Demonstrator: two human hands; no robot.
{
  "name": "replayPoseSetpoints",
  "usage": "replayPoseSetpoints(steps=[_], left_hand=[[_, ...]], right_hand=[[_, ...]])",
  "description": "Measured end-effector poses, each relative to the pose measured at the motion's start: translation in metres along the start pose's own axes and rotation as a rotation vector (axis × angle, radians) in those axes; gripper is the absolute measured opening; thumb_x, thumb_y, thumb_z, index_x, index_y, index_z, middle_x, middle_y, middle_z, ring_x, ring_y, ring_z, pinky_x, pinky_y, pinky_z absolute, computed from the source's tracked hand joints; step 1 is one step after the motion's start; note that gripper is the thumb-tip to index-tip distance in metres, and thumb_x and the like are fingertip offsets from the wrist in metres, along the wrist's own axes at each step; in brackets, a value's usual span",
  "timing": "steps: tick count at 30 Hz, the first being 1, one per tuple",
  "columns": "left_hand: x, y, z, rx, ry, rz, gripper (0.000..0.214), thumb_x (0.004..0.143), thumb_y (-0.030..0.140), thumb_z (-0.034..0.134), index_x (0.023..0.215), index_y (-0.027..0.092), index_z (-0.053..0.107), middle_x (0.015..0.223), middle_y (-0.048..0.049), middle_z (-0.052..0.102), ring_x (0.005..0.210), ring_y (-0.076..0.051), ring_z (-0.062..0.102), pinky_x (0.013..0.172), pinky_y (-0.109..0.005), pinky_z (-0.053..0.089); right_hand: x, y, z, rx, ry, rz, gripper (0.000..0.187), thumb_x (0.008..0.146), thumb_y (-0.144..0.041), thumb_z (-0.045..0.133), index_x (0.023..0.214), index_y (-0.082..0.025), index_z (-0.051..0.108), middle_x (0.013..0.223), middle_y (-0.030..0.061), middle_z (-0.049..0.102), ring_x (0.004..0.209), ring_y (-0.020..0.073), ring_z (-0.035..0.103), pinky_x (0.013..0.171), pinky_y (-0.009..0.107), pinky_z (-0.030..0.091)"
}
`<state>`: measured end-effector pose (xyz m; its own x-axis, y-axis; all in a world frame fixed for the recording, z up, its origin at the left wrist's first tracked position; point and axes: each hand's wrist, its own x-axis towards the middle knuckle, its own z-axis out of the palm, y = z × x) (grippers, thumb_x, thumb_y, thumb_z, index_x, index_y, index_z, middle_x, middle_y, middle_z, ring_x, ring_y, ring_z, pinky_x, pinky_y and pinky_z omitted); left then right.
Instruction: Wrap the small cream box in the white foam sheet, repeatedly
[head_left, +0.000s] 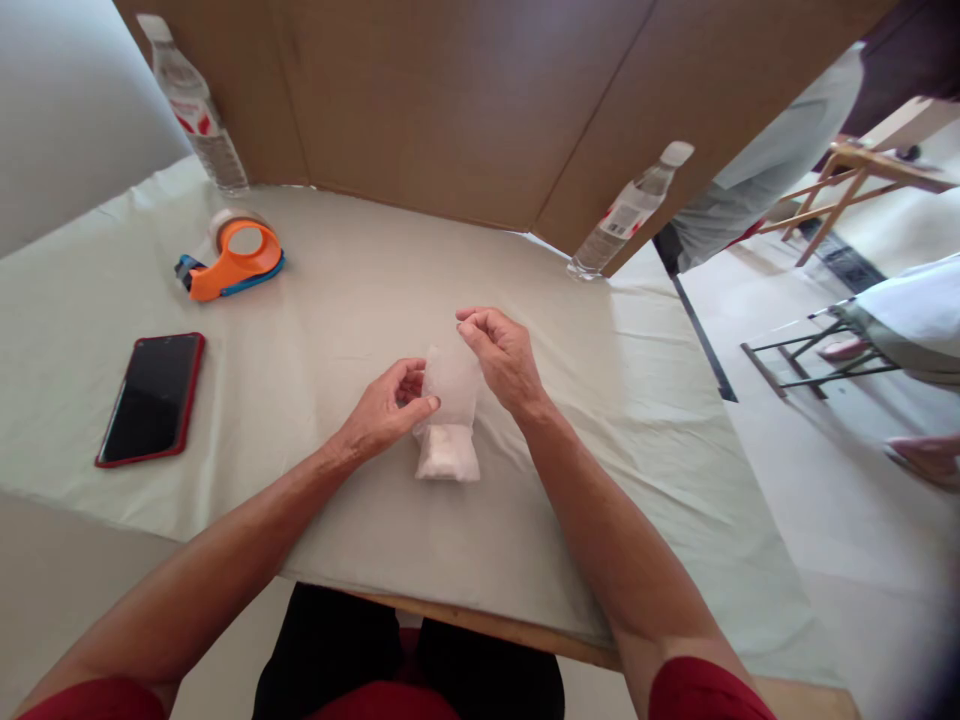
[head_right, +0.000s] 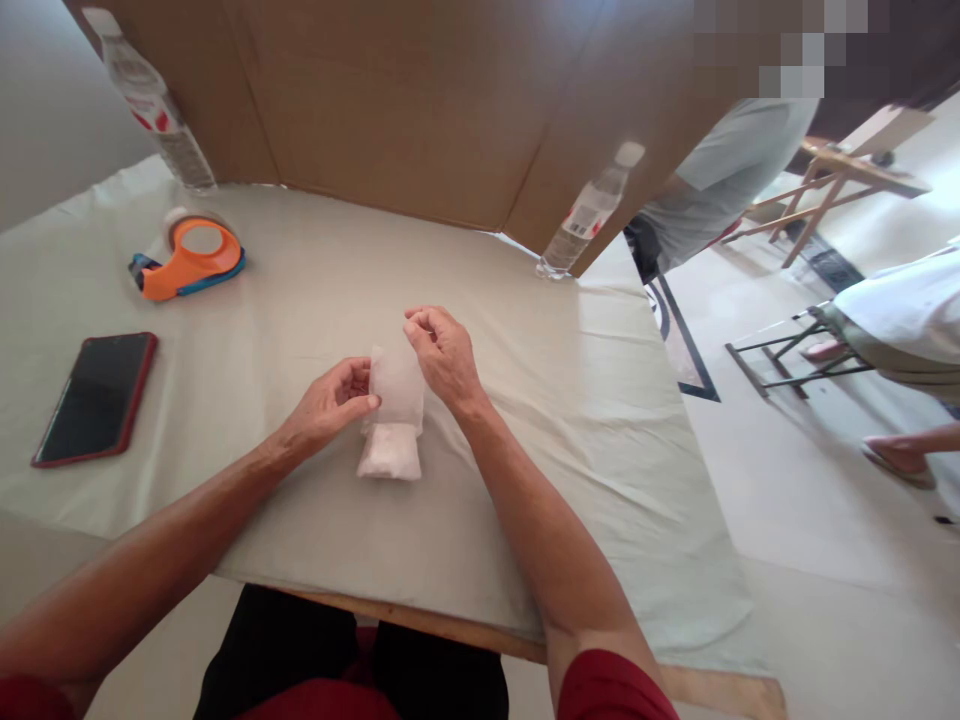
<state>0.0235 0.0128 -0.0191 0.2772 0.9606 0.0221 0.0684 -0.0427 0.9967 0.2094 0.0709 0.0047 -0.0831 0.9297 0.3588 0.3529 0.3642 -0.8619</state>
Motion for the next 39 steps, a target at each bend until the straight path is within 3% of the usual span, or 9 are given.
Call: replayPoseSetpoints(steps=[3,8,10,13,17,21,28,34,39], left_hand=[[0.001,0.000,0.002,-0.128,-0.135,-0.098,0.038,0.077,0.043,0.070,0.103,0.015,0.064,0.085,-0.0039,0.069,0.079,-0.017,0.065,0.073,-0.029,0.051],[0.002,-0.003,0.002,-0.206,-0.062,-0.241,0.034,0.079,0.050,0.068,0.074,0.017,0.061,0.066,0.0021,0.058,0.059,-0.011,0.053,0.061,-0.025,0.043],[0.002,-0.003,0.001,-0.291,-0.038,-0.270,0.037,0.080,0.052,0.069,0.074,0.016,0.062,0.069,0.0003,0.061,0.065,-0.013,0.057,0.067,-0.027,0.047],[0.002,-0.003,0.000,-0.362,-0.069,-0.273,0.037,0.081,0.052,0.070,0.075,0.016,0.065,0.073,-0.0014,0.063,0.070,-0.015,0.059,0.072,-0.029,0.050],[0.002,-0.003,-0.001,-0.360,-0.089,-0.233,0.036,0.079,0.050,0.071,0.072,0.016,0.065,0.072,-0.0020,0.064,0.071,-0.015,0.060,0.073,-0.030,0.050],[0.006,-0.005,-0.003,-0.344,0.061,-0.237,0.035,0.073,0.050,0.074,0.071,0.016,0.064,0.070,-0.0015,0.063,0.067,-0.014,0.057,0.068,-0.028,0.049],[0.005,0.001,-0.011,0.047,0.407,-0.072,0.032,0.075,0.046,0.070,0.088,0.018,0.061,0.075,0.0019,0.059,0.068,-0.013,0.054,0.062,-0.024,0.041],[-0.005,0.011,-0.011,0.448,0.029,-0.135,0.042,0.070,0.057,0.074,0.079,0.020,0.056,0.065,0.0051,0.052,0.060,-0.013,0.047,0.057,-0.026,0.035],[-0.004,0.008,-0.011,0.464,-0.024,-0.157,0.027,0.070,0.037,0.068,0.089,0.021,0.057,0.067,0.0063,0.056,0.060,-0.012,0.050,0.059,-0.026,0.039]], right_hand=[[0.011,0.005,0.002,0.025,0.025,0.007,0.022,0.092,-0.035,0.056,0.077,-0.020,0.060,0.100,0.0062,0.071,0.093,0.0178,0.064,0.085,0.033,0.049],[-0.012,-0.008,-0.009,-0.042,0.253,-0.002,0.024,0.094,-0.044,0.057,0.085,-0.022,0.060,0.077,-0.0009,0.060,0.070,0.0135,0.054,0.068,0.029,0.047],[-0.036,-0.017,-0.011,-0.091,0.194,0.033,0.029,0.095,-0.049,0.056,0.083,-0.023,0.058,0.069,-0.0024,0.057,0.061,0.0126,0.050,0.059,0.028,0.043],[-0.069,-0.024,-0.005,-0.285,-0.093,0.070,0.035,0.082,-0.056,0.071,0.088,-0.022,0.064,0.077,0.0014,0.067,0.063,0.0152,0.056,0.061,0.030,0.045],[-0.079,-0.013,0.007,-0.432,-0.116,0.078,0.028,0.077,-0.047,0.073,0.088,-0.021,0.066,0.086,0.0059,0.070,0.073,0.0199,0.060,0.067,0.033,0.045],[-0.071,0.005,-0.003,-0.128,-0.034,0.179,0.023,0.089,-0.035,0.055,0.073,-0.021,0.063,0.069,0.0005,0.062,0.067,0.0159,0.056,0.065,0.030,0.044],[-0.071,0.011,-0.014,0.270,0.010,0.412,0.022,0.084,-0.040,0.065,0.077,-0.019,0.067,0.069,-0.0022,0.061,0.064,0.0125,0.053,0.065,0.027,0.044],[-0.072,0.003,-0.005,0.709,-0.156,0.561,0.032,0.075,-0.049,0.077,0.089,-0.023,0.065,0.078,-0.0018,0.071,0.071,0.0166,0.065,0.071,0.030,0.051],[-0.071,0.006,0.002,0.741,-0.168,0.583,0.039,0.071,-0.053,0.080,0.087,-0.022,0.062,0.075,-0.0014,0.071,0.066,0.0166,0.066,0.071,0.032,0.053]])
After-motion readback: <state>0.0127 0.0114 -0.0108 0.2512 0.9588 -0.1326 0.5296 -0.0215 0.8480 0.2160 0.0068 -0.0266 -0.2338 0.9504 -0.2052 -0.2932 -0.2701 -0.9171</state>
